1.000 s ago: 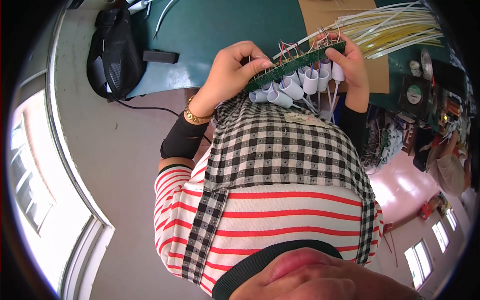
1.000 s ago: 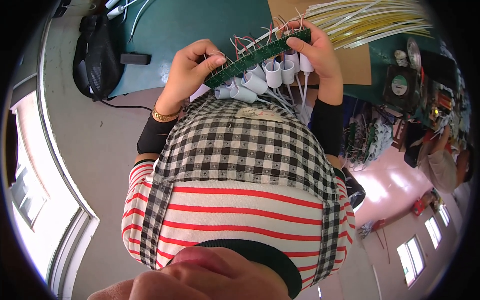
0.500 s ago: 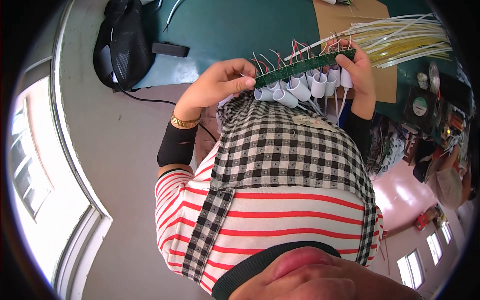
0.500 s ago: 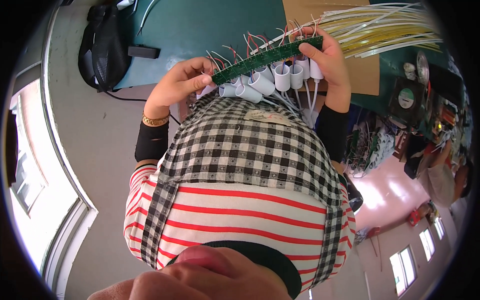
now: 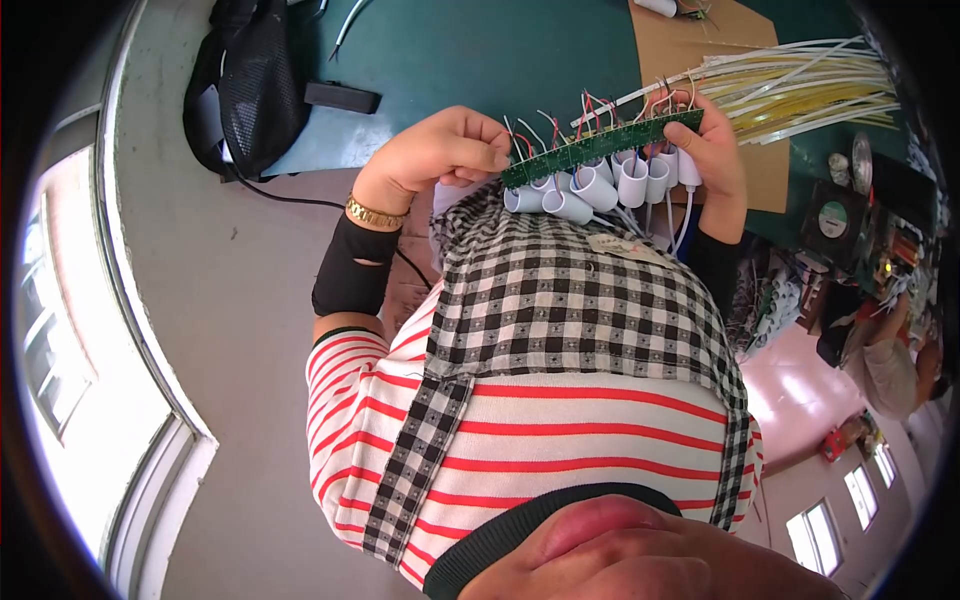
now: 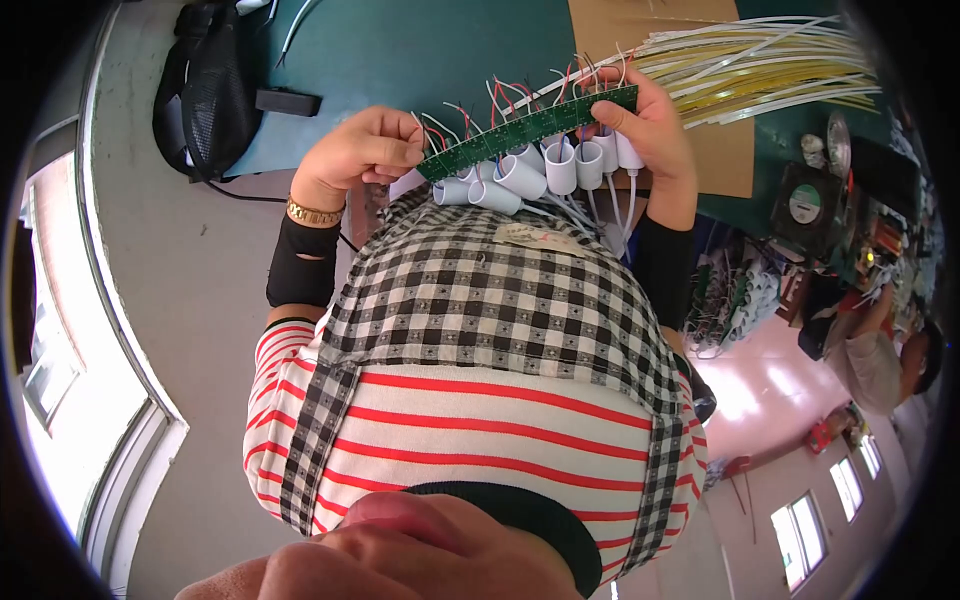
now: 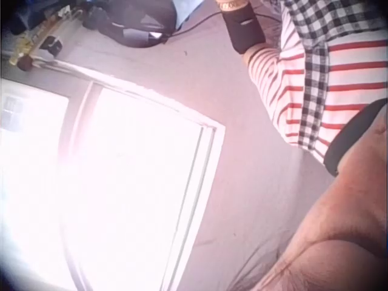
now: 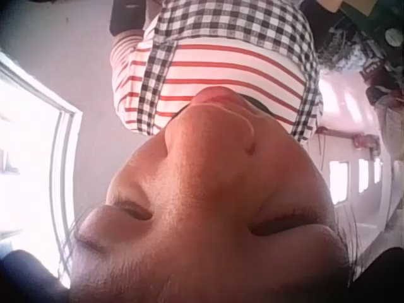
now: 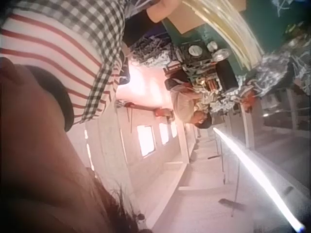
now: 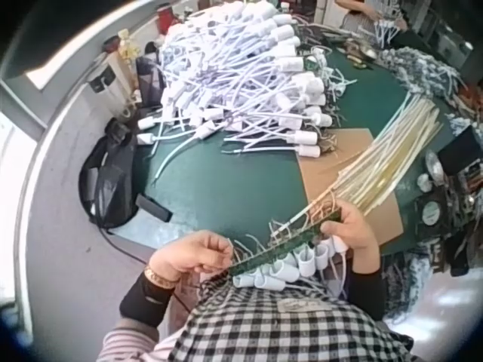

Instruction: The person separates small circuit boards attached to wired light sockets by hand, sets them aside, and then gathers and spreads a bundle of long LED strips flat onto cardboard on the table.

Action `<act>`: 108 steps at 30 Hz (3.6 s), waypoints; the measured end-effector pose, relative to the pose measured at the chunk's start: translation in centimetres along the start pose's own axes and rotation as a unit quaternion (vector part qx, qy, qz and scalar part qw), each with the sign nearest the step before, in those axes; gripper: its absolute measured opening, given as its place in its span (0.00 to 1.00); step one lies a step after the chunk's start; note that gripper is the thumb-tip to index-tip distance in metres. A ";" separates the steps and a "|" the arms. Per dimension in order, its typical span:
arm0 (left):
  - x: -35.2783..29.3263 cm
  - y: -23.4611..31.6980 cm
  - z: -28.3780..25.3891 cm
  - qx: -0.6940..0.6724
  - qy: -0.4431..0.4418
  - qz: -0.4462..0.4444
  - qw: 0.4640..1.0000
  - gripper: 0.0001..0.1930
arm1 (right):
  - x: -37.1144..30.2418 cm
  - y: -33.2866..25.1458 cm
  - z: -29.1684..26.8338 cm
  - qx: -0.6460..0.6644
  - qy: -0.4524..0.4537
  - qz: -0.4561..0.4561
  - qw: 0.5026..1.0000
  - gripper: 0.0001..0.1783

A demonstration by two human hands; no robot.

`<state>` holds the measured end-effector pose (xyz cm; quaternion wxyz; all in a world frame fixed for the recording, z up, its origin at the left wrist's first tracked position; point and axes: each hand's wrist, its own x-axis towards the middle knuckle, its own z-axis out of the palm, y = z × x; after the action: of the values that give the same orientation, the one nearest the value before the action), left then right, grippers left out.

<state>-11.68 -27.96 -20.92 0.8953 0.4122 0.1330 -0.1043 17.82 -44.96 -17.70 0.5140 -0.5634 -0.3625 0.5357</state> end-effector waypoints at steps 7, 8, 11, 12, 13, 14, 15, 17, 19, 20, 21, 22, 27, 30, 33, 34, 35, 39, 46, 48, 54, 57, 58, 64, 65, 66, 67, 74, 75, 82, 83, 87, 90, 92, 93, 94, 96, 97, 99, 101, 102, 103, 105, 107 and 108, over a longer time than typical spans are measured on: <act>0.7 -1.0 -0.7 -0.394 -0.047 0.149 0.906 0.07 | -0.2 0.2 -0.1 0.002 0.019 0.024 1.000 0.17; 0.8 -1.1 -0.3 -0.393 -0.047 0.150 0.906 0.07 | -0.2 0.1 0.1 0.000 0.025 0.031 0.999 0.17; 0.9 -1.1 -0.1 -0.482 -0.093 0.348 0.799 0.08 | -0.2 -0.3 0.4 -0.006 0.038 0.056 0.998 0.18; 0.6 -0.7 0.2 -0.481 -0.095 0.348 0.799 0.08 | -0.2 -0.4 0.5 -0.007 0.039 0.054 0.998 0.18; 0.2 -0.2 0.8 -0.445 0.026 0.399 0.801 0.09 | -0.3 -0.4 0.5 -0.010 0.044 0.050 0.998 0.18; 0.0 0.1 1.2 -0.402 0.146 0.443 0.788 0.10 | -0.3 -0.3 0.5 -0.013 0.049 0.046 0.998 0.18; -0.2 -0.8 0.4 -0.333 0.152 0.470 0.803 0.11 | -0.4 -0.3 0.6 -0.014 0.048 0.045 0.998 0.18; -0.7 -2.0 -0.1 -0.178 0.256 0.433 0.846 0.11 | -0.3 -0.4 0.6 -0.026 0.046 0.036 0.998 0.18; -1.3 -2.0 0.7 0.086 0.360 0.297 0.880 0.09 | -0.4 0.0 0.1 -0.026 0.033 0.025 0.999 0.18; -0.5 -2.7 0.7 0.165 0.309 0.321 0.880 0.11 | -0.5 0.1 -0.2 -0.025 0.023 0.015 0.999 0.18; -0.3 -2.4 1.3 0.227 0.316 0.297 0.872 0.12 | -0.6 0.0 -0.2 -0.026 0.025 0.012 0.999 0.18; 0.0 -2.1 2.0 0.288 0.319 0.272 0.861 0.14 | -0.7 -0.1 -0.2 -0.006 0.008 -0.002 1.000 0.19; 3.6 -1.2 4.3 0.022 0.105 0.274 0.956 0.20 | -1.4 -0.4 -0.6 0.082 -0.048 -0.048 0.994 0.18; 5.5 -1.7 4.9 0.020 0.105 0.359 0.927 0.16 | -1.4 -2.8 0.8 0.086 0.004 -0.109 0.990 0.15; 6.4 -1.5 6.2 -0.007 0.166 0.400 0.901 0.07 | -1.5 -3.5 2.2 0.015 0.129 -0.152 0.980 0.14; 6.5 -1.2 6.5 0.002 0.199 0.402 0.894 0.05 | -1.2 -3.7 3.0 -0.065 0.184 -0.183 0.964 0.12; 6.5 -1.0 6.6 0.005 0.192 0.408 0.893 0.05 | -1.0 -3.6 3.2 -0.131 0.208 -0.197 0.949 0.12; 7.2 -0.9 7.7 0.001 0.255 0.382 0.888 0.07 | 0.3 -2.3 2.6 -0.215 0.285 -0.230 0.905 0.11; 6.5 -0.6 7.4 -0.040 0.259 0.383 0.886 0.12 | 0.1 -4.5 1.1 0.020 0.080 -0.116 0.990 0.14; 6.5 -0.6 7.4 -0.041 0.242 0.383 0.890 0.13 | -0.2 -4.5 1.3 -0.088 0.137 -0.127 0.978 0.14; 8.1 -0.9 8.5 0.034 0.330 0.403 0.853 0.14 | 1.1 -3.6 2.7 -0.274 0.302 -0.260 0.875 0.10; 8.4 -1.4 8.9 0.030 0.356 0.402 0.843 0.13 | 3.1 -3.8 1.8 -0.428 0.369 -0.299 0.769 0.09; 8.5 -1.5 9.3 0.047 0.356 0.421 0.833 0.13 | 3.9 -4.1 1.1 -0.481 0.392 -0.336 0.709 0.09; 8.5 -1.9 7.8 -0.033 0.348 0.407 0.844 0.12 | 2.6 -6.0 -0.7 0.036 0.205 -0.123 0.970 0.08; 8.5 -1.8 7.3 -0.057 0.335 0.399 0.852 0.12 | 2.4 -5.7 -0.7 0.035 0.158 -0.135 0.978 0.08; 8.3 -1.6 7.3 -0.059 0.335 0.398 0.852 0.12 | 2.0 -5.3 -0.8 0.033 0.112 -0.144 0.983 0.08; 8.1 -1.2 7.3 -0.078 0.314 0.392 0.861 0.12 | 2.0 -4.8 -0.9 0.024 0.058 -0.149 0.987 0.11; 7.1 0.3 7.0 -0.096 0.304 0.373 0.871 0.12 | 2.3 -5.1 2.0 0.081 0.045 -0.064 0.994 0.14; 7.0 0.3 6.6 -0.085 0.292 0.358 0.883 0.12 | 2.4 -5.0 1.9 0.081 0.043 -0.063 0.994 0.14; 6.4 1.0 6.1 -0.052 0.278 0.331 0.900 0.12 | 2.4 -4.8 0.8 0.081 0.031 0.028 0.996 0.14; 6.0 0.7 5.8 -0.052 0.277 0.332 0.900 0.12 | 2.4 -4.6 0.7 0.074 0.020 0.021 0.997 0.13; 5.5 0.4 5.6 -0.058 0.254 0.324 0.909 0.11 | 2.1 -4.0 -0.2 0.100 0.002 -0.048 0.994 0.15; 5.4 0.4 5.3 -0.056 0.249 0.327 0.910 0.11 | 2.0 -4.4 0.9 0.074 -0.027 -0.007 0.997 0.17; 5.3 0.3 5.2 -0.056 0.261 0.312 0.912 0.11 | 1.7 -5.2 1.8 0.034 -0.035 -0.019 0.999 0.15; 5.4 0.4 5.3 -0.049 0.260 0.316 0.911 0.11 | 1.6 -5.3 1.8 -0.008 -0.023 -0.023 0.999 0.14; 5.6 0.3 5.4 -0.049 0.263 0.315 0.910 0.11 | 1.5 -5.3 1.8 -0.050 -0.011 -0.026 0.998 0.13; 5.8 0.1 5.6 -0.061 0.259 0.330 0.906 0.11 | 1.2 -5.4 2.3 -0.089 -0.004 -0.038 0.995 0.09; 6.0 -0.1 5.6 -0.069 0.261 0.336 0.902 0.11 | 1.1 -5.2 2.9 -0.118 0.046 -0.079 0.989 0.08; 6.3 -0.2 6.1 -0.069 0.282 0.343 0.893 0.12 | 0.7 -5.5 4.4 -0.164 0.132 -0.140 0.967 0.06; 6.6 -0.8 6.8 -0.079 0.320 0.352 0.876 0.13 | 0.7 -4.6 4.6 -0.203 0.157 -0.171 0.951 0.07; 6.7 -0.9 7.1 -0.078 0.322 0.349 0.876 0.13 | 0.8 -4.2 4.7 -0.246 0.181 -0.204 0.930 0.07; 6.7 -0.8 7.3 -0.078 0.337 0.354 0.869 0.13 | 1.1 -3.8 4.7 -0.242 0.181 -0.203 0.931 0.07; 6.6 -0.4 7.7 -0.081 0.356 0.355 0.861 0.10 | 1.6 -3.3 4.6 -0.304 0.206 -0.261 0.893 0.07; 6.3 -0.4 7.9 -0.069 0.353 0.356 0.862 0.10 | 1.3 -3.5 4.9 -0.352 0.242 -0.267 0.864 0.06; 6.2 -0.3 8.2 -0.057 0.347 0.360 0.864 0.10 | 1.2 -3.7 4.8 -0.401 0.280 -0.273 0.828 0.05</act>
<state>-4.65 -34.91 -18.06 0.7883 0.3895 0.2831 0.3831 13.83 -42.15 -13.92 0.4473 -0.7238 -0.5255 0.0004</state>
